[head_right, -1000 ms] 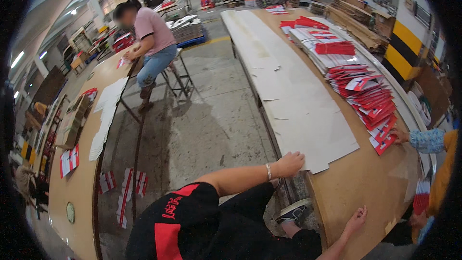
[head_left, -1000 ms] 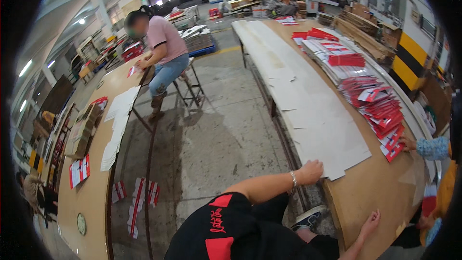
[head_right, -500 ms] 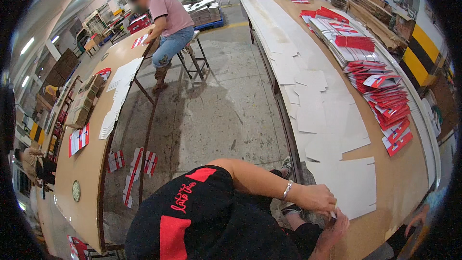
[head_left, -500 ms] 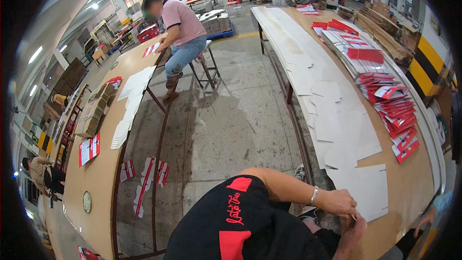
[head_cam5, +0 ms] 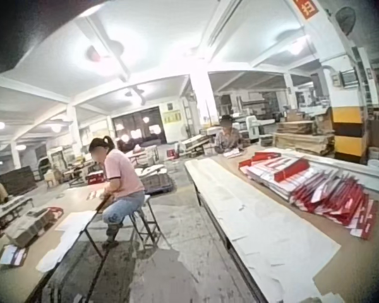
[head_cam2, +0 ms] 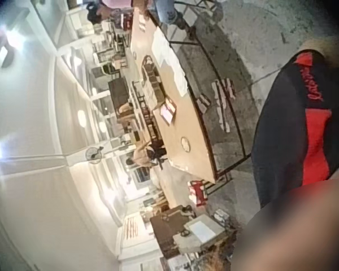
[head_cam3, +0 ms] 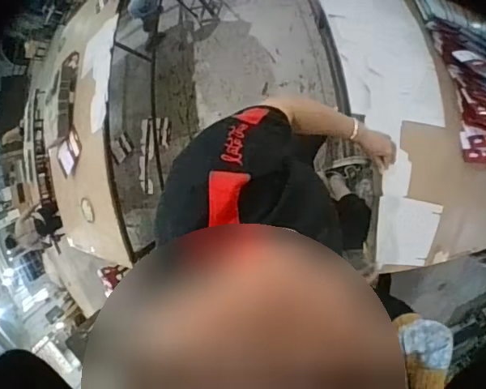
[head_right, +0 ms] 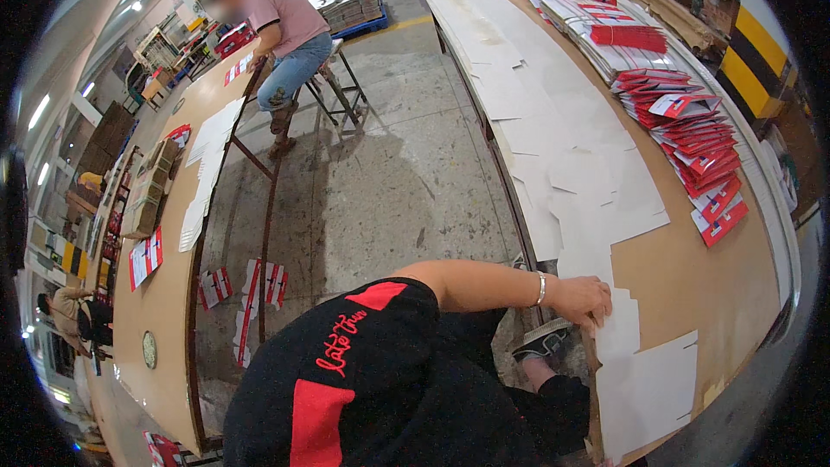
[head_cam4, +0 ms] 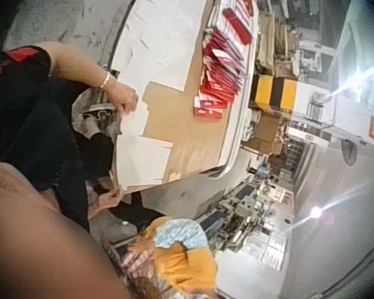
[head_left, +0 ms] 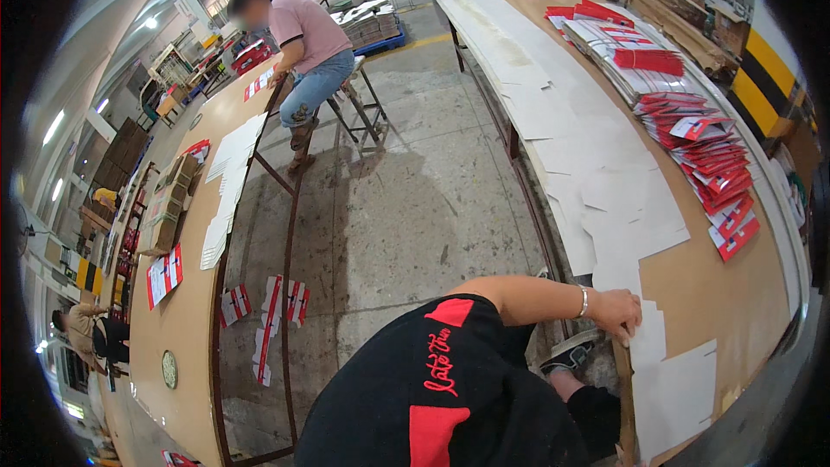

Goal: The recorder is folding and assembling paper packaging or envelopes at a large work table in a production facility.

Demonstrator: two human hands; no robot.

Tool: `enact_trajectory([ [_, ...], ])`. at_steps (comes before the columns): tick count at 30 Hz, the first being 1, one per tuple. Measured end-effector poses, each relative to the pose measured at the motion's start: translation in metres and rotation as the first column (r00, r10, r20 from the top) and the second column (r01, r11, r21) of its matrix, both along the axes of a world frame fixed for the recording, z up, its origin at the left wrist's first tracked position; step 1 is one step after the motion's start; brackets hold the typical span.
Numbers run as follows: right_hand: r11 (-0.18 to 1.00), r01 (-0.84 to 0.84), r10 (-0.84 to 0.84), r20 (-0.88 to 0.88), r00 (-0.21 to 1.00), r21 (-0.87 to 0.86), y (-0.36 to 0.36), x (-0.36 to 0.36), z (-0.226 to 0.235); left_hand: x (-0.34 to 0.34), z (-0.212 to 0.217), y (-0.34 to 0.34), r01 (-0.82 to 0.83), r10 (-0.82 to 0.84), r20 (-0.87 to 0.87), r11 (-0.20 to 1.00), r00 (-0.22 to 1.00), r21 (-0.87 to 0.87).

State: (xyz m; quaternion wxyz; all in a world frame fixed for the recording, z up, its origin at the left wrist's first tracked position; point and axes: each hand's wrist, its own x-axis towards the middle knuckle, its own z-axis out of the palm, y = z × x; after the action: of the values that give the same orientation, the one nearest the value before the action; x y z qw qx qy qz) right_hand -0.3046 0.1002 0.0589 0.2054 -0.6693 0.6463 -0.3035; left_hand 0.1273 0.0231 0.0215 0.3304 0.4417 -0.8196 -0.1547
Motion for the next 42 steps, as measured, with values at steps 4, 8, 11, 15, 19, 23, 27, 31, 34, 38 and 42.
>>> enact_trajectory([
  [4,0.979,-0.196,0.190,-0.103,0.976,-0.053,0.008,-0.024,-0.021,-0.024,0.005,-0.004,-0.133,0.154,-0.081,0.967,0.985,0.218],
  [8,0.947,-0.309,0.289,-0.188,0.939,-0.091,0.021,-0.058,-0.053,-0.058,-0.013,-0.021,-0.374,0.376,0.067,0.926,0.924,-0.039],
  [11,0.978,-0.114,0.068,0.251,0.966,0.173,-0.030,-0.127,-0.115,-0.075,-0.034,-0.018,-0.128,0.185,0.129,0.924,0.974,-0.360],
  [15,0.868,0.274,-0.391,-0.229,0.892,-0.414,-0.011,-0.005,-0.049,-0.101,-0.029,-0.025,0.364,-0.365,-0.089,0.931,0.927,-0.032],
  [19,0.951,0.252,-0.291,-0.248,0.924,-0.177,-0.005,0.022,0.013,-0.141,-0.025,-0.023,0.126,-0.108,-0.089,0.965,0.990,0.229],
  [23,0.917,0.387,-0.396,-0.085,0.914,-0.098,-0.013,-0.006,-0.021,-0.161,-0.028,-0.019,-0.059,0.062,-0.031,0.993,0.998,0.099],
  [27,0.878,0.423,-0.462,0.162,0.872,0.225,0.003,-0.060,-0.091,-0.172,-0.051,-0.020,0.002,0.089,0.223,0.925,0.971,-0.379],
  [31,0.716,-0.406,-0.301,0.776,0.553,0.567,-0.006,-0.054,-0.145,-0.172,-0.022,-0.003,0.208,-0.206,0.031,0.974,0.978,-0.087],
  [34,0.823,-0.247,-0.478,0.858,0.187,0.512,0.018,0.079,-0.077,-0.206,-0.047,0.000,0.274,-0.185,0.363,0.939,0.913,-0.210],
  [38,0.909,0.050,-0.412,0.872,0.263,0.414,0.010,0.118,-0.050,-0.214,-0.057,0.005,0.375,-0.286,0.287,0.865,0.914,-0.334],
  [42,0.881,0.447,-0.445,0.587,0.676,0.152,-0.007,0.082,-0.035,-0.175,-0.010,0.012,0.223,-0.227,0.008,0.962,0.974,0.156],
])
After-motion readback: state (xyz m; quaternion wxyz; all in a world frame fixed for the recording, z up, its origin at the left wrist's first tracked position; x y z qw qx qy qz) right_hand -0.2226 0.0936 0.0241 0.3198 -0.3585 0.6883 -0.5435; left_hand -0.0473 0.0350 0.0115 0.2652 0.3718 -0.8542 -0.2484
